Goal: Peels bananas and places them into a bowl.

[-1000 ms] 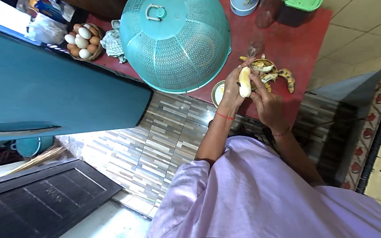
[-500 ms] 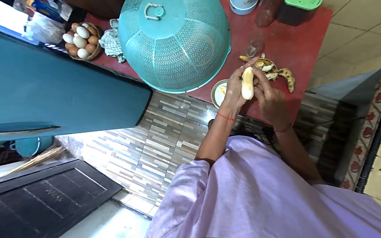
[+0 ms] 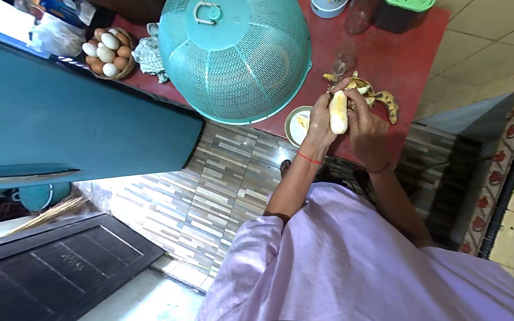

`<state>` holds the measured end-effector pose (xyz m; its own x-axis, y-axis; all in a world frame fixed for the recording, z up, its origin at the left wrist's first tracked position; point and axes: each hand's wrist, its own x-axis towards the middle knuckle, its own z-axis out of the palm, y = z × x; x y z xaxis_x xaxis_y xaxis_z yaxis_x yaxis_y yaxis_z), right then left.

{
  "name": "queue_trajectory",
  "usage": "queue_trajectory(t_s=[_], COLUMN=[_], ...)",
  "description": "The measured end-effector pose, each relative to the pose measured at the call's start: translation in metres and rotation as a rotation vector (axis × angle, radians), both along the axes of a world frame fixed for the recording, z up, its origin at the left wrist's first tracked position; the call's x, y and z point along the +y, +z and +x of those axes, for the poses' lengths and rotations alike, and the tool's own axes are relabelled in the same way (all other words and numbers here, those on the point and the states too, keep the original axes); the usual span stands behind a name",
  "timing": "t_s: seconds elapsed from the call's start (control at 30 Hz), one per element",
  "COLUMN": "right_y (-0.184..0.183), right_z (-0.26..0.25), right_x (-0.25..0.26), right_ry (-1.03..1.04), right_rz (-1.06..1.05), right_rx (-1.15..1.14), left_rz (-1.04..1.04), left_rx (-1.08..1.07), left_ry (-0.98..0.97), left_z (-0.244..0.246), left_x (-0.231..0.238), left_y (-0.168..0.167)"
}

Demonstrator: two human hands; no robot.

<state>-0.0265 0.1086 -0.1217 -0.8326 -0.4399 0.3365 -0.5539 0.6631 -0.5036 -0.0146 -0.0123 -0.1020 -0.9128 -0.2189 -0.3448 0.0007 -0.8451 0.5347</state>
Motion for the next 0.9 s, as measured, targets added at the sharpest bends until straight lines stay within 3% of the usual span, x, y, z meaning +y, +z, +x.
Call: queue_trajectory(t_s=[0.3, 0.57, 0.73, 0.9], right_y=[0.003, -0.015, -0.039, -0.049], right_z=[-0.003, -0.025, -0.025, -0.023], right_x=[-0.001, -0.038, -0.047, -0.047], right_ry=[0.016, 0.096, 0.197, 0.215], right_rz=[0.088, 0.343, 0.504, 0.543], right_rx=[-0.159, -0.334, -0.386, -0.407], left_rz=[0.026, -0.040, -0.395, -0.643], left_rx=[-0.107, -0.206, -0.425, -0.469], left_ry=[0.044, 0.129, 0.197, 0.132], left_z=[0.002, 0.012, 0.020, 0.029], left_x=[0.000, -0.044, -0.056, -0.058], left_y=[-0.011, -0.039, -0.063, -0.082])
